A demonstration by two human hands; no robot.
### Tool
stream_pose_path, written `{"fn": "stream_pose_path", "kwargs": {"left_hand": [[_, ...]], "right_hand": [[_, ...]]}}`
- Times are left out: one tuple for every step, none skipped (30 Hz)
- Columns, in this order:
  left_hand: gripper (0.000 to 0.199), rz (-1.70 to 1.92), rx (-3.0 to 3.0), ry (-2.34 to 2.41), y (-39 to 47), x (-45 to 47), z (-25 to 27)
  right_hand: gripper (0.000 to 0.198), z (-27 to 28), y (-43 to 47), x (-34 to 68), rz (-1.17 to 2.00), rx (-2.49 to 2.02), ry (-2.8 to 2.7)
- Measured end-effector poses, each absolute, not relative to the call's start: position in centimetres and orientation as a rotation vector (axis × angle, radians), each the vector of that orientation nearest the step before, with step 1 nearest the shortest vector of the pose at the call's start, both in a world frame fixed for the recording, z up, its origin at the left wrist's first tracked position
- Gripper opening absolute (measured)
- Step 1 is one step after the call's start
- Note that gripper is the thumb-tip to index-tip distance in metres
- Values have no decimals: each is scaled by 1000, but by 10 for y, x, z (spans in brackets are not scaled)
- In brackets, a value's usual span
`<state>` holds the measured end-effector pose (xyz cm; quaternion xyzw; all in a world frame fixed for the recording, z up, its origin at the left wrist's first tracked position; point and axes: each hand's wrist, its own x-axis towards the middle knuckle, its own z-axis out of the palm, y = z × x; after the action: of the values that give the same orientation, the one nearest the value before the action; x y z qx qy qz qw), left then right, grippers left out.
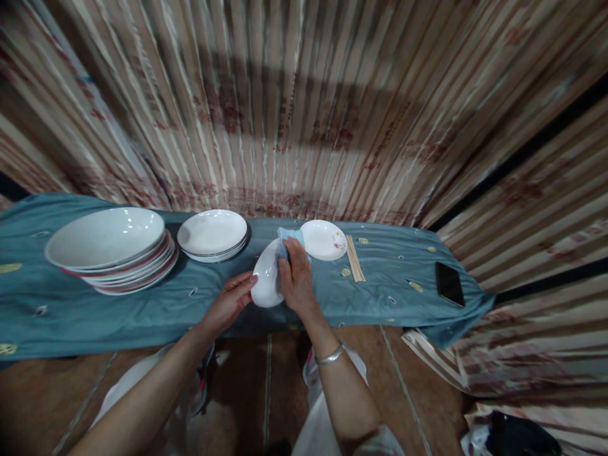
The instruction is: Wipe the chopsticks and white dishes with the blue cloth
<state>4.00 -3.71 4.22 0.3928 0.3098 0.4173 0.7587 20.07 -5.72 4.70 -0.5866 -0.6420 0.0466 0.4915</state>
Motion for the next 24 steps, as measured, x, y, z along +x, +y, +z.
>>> {"fn": "stream_pose_path", "kwargs": {"left_hand": [[38, 909, 856, 675, -37, 40, 42], [38, 911, 855, 677, -37, 39, 42], [38, 913, 852, 678, -37, 39, 41], [38, 914, 849, 680, -37, 39, 41], [38, 914, 845, 681, -37, 39, 42], [39, 913, 842, 681, -37, 39, 42], [39, 909, 841, 681, -37, 39, 43], [39, 904, 843, 680, -37, 39, 43], [39, 899, 848, 678, -38, 39, 44], [39, 895, 853, 677, -38, 38, 45], [39, 892, 858, 675, -38, 38, 45], [39, 890, 862, 673, -38, 38, 45], [39, 890, 864, 671, -38, 38, 46], [39, 892, 865, 670, -38, 38, 46], [39, 895, 865, 668, -38, 37, 46], [38, 897, 865, 668, -37, 37, 45], [38, 898, 865, 667, -37, 37, 45], [38, 899, 866, 665, -37, 37, 45], [37, 899, 866, 664, -37, 36, 44], [37, 900, 864, 662, -37, 36, 44], [36, 902, 861, 660, -36, 36, 44], [36, 906, 856, 660, -36, 35, 44], [36, 911, 849, 662, -36, 35, 44], [36, 916, 842, 665, -36, 35, 44]], "right_hand": [[46, 46, -56, 202, 119, -1412, -1544], [46, 45, -54, 203, 128, -1401, -1529], [46, 44, -53, 205, 140, -1392, -1516], [46, 43, -53, 206, 153, -1386, -1504], [46, 42, -52, 207, 165, -1384, -1494], [47, 42, -52, 207, 173, -1384, -1488], [48, 42, -53, 208, 175, -1385, -1488], [48, 42, -53, 208, 175, -1388, -1494], [49, 42, -54, 208, 172, -1389, -1502], [50, 42, -54, 208, 172, -1391, -1511], [50, 42, -54, 208, 176, -1390, -1517], [51, 42, -53, 208, 183, -1389, -1519], [51, 42, -52, 209, 193, -1387, -1516], [51, 42, -51, 209, 206, -1385, -1506], [51, 41, -49, 210, 220, -1385, -1492], [50, 41, -48, 211, 235, -1386, -1475], [50, 40, -46, 213, 253, -1387, -1454], [51, 39, -44, 214, 272, -1387, -1432], [51, 37, -42, 215, 292, -1387, -1410], [52, 36, -41, 216, 312, -1389, -1387], [54, 33, -40, 217, 331, -1395, -1362], [55, 31, -39, 217, 350, -1405, -1336], [57, 28, -38, 218, 368, -1420, -1309], [58, 24, -37, 218, 383, -1435, -1281]]}}
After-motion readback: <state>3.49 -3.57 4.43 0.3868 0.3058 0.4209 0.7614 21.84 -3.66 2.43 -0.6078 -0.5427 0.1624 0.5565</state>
